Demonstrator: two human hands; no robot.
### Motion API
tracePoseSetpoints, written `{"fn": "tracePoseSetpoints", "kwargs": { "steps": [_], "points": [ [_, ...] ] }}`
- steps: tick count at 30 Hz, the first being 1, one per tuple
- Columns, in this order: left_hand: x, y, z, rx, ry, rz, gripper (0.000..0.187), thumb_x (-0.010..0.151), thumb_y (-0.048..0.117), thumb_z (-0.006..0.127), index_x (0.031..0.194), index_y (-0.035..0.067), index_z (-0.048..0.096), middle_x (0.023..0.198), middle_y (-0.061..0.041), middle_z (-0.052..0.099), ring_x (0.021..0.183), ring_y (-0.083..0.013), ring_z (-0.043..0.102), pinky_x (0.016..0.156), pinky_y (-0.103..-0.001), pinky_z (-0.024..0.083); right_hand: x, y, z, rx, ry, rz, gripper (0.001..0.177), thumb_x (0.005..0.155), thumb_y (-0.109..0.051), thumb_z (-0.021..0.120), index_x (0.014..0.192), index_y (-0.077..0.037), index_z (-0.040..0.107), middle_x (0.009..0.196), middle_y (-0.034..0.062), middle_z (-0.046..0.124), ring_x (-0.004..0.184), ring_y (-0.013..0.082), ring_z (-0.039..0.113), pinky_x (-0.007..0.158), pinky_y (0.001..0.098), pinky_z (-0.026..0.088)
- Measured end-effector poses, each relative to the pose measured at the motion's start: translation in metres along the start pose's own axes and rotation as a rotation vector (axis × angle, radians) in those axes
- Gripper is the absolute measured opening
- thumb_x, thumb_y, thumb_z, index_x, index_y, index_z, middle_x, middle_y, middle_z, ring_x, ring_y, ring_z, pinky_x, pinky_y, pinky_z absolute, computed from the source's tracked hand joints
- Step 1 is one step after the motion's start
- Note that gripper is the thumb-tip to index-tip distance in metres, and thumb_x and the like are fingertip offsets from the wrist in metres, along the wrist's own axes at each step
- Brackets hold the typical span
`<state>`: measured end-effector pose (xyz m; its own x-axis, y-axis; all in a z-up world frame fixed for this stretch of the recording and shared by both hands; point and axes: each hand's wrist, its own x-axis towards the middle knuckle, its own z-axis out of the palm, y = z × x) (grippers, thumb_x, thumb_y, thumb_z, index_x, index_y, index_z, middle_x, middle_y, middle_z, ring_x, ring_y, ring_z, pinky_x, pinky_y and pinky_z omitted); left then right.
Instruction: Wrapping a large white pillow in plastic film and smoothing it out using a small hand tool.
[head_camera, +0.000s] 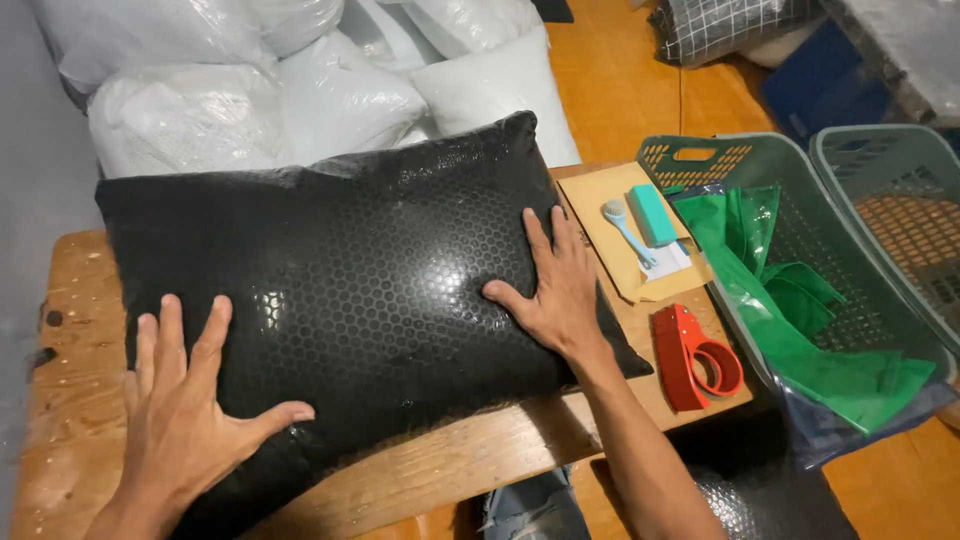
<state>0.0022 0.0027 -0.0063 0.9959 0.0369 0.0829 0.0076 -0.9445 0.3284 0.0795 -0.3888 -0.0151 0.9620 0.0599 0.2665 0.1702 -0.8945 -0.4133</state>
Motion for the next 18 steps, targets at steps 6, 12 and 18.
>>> {"fn": "tracePoseSetpoints", "kwargs": {
  "steps": [6,12,18],
  "points": [
    [0.008,-0.015,0.005,-0.05,0.059,0.061,0.135,0.049,0.074,0.073,0.164,0.026,0.023,0.172,-0.022,0.012,0.156,-0.0464,0.01,0.114,-0.07,0.02,0.008,0.002,-0.002,0.082,-0.05,0.058,0.098,0.083,-0.078,0.051,0.163,-0.03,0.023,0.17,0.0191,0.016,0.156,0.0418,0.015,0.117,0.0629,0.017],
    [0.028,-0.056,0.015,-0.327,0.232,0.103,0.064,0.103,0.023,0.041,0.161,-0.002,0.031,0.161,-0.042,0.028,0.151,-0.052,0.021,0.122,-0.056,0.01,0.029,-0.006,-0.037,0.252,-0.161,0.331,0.083,0.089,-0.066,0.047,0.16,-0.024,0.033,0.165,0.0151,0.028,0.153,0.0367,0.021,0.123,0.0491,0.015],
    [0.042,-0.077,0.017,-0.511,0.136,-0.293,0.06,0.107,0.03,0.055,0.152,-0.007,0.04,0.149,-0.033,0.047,0.134,-0.0505,0.043,0.108,-0.055,0.028,0.048,-0.006,-0.033,0.503,-0.066,0.658,0.092,0.073,-0.074,0.051,0.15,-0.025,0.05,0.155,0.0124,0.049,0.145,0.0343,0.039,0.12,0.0448,0.026]
  ]
}}
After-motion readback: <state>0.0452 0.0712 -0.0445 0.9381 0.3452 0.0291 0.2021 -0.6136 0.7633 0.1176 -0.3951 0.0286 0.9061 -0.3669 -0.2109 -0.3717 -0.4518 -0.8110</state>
